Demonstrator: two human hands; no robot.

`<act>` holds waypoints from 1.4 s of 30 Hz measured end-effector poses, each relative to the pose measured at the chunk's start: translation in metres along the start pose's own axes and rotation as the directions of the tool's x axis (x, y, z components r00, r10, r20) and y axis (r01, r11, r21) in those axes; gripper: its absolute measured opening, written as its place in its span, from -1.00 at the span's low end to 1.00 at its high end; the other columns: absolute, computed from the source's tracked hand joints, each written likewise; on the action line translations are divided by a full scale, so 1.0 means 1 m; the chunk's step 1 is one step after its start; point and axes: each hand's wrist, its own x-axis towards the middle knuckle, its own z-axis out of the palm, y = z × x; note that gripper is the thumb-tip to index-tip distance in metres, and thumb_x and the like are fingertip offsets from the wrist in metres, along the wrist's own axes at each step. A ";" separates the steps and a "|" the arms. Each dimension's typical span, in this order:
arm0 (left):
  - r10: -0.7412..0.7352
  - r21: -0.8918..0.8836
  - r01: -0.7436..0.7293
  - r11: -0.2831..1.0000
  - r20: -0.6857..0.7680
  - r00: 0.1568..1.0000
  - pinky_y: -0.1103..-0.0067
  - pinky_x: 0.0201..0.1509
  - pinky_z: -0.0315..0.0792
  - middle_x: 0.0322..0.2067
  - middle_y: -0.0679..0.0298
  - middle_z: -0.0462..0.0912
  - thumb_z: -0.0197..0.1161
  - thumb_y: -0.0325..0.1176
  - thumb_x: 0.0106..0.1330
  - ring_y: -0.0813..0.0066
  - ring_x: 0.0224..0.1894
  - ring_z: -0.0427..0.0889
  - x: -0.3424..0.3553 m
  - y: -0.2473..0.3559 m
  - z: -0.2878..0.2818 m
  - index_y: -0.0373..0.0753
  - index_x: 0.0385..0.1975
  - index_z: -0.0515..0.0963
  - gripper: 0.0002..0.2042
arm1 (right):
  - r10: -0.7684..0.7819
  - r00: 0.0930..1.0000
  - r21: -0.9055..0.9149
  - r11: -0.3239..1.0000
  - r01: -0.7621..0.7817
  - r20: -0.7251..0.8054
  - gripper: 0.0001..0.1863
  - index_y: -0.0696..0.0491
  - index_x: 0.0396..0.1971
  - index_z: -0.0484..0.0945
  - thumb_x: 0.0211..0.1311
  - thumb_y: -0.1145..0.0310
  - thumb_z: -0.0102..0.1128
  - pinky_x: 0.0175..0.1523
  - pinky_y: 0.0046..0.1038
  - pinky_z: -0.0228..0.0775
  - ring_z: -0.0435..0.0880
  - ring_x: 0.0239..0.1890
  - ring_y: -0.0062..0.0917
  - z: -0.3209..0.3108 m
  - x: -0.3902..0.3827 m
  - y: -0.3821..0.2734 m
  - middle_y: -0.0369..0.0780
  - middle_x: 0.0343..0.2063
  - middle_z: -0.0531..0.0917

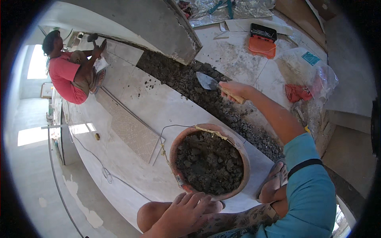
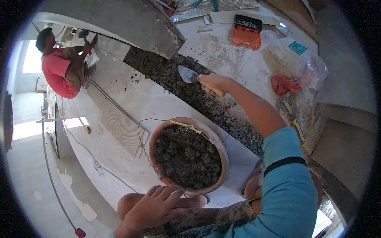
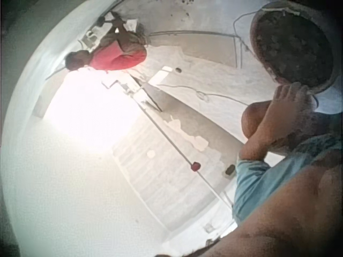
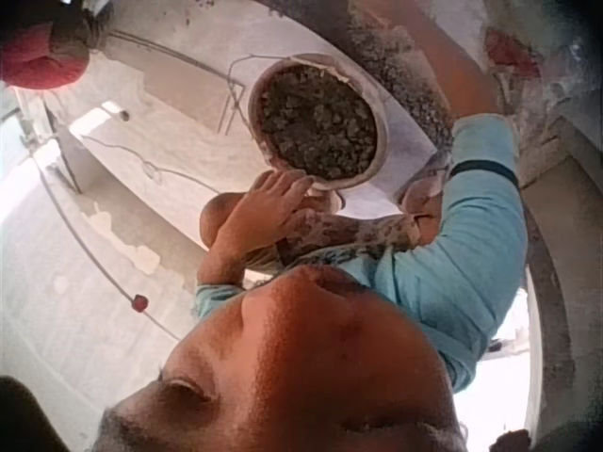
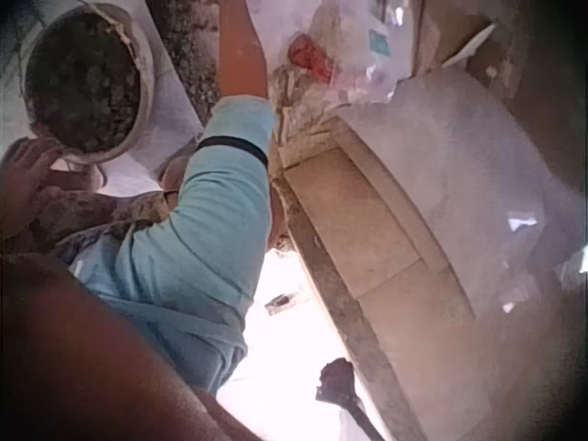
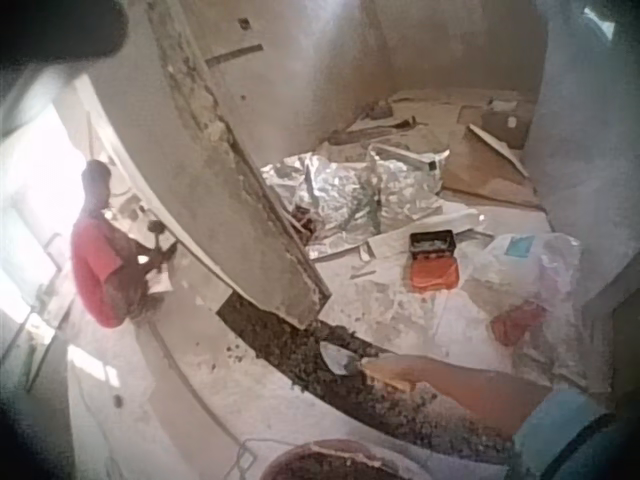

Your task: Applying mortar to a floor gap and preparing to lay tiles.

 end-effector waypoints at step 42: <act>-0.024 -0.039 0.023 0.999 -0.009 1.000 0.12 0.31 0.26 0.16 -0.03 0.42 0.00 -0.04 0.45 0.01 0.23 0.41 0.021 0.013 0.000 -0.33 0.21 0.28 -0.48 | -0.059 0.955 -0.508 0.855 -0.101 -0.290 -0.36 0.25 -0.41 0.51 0.43 -0.13 -0.15 -0.52 -0.22 0.48 0.61 -0.57 -0.32 0.012 0.038 -0.056 -0.11 -0.56 0.55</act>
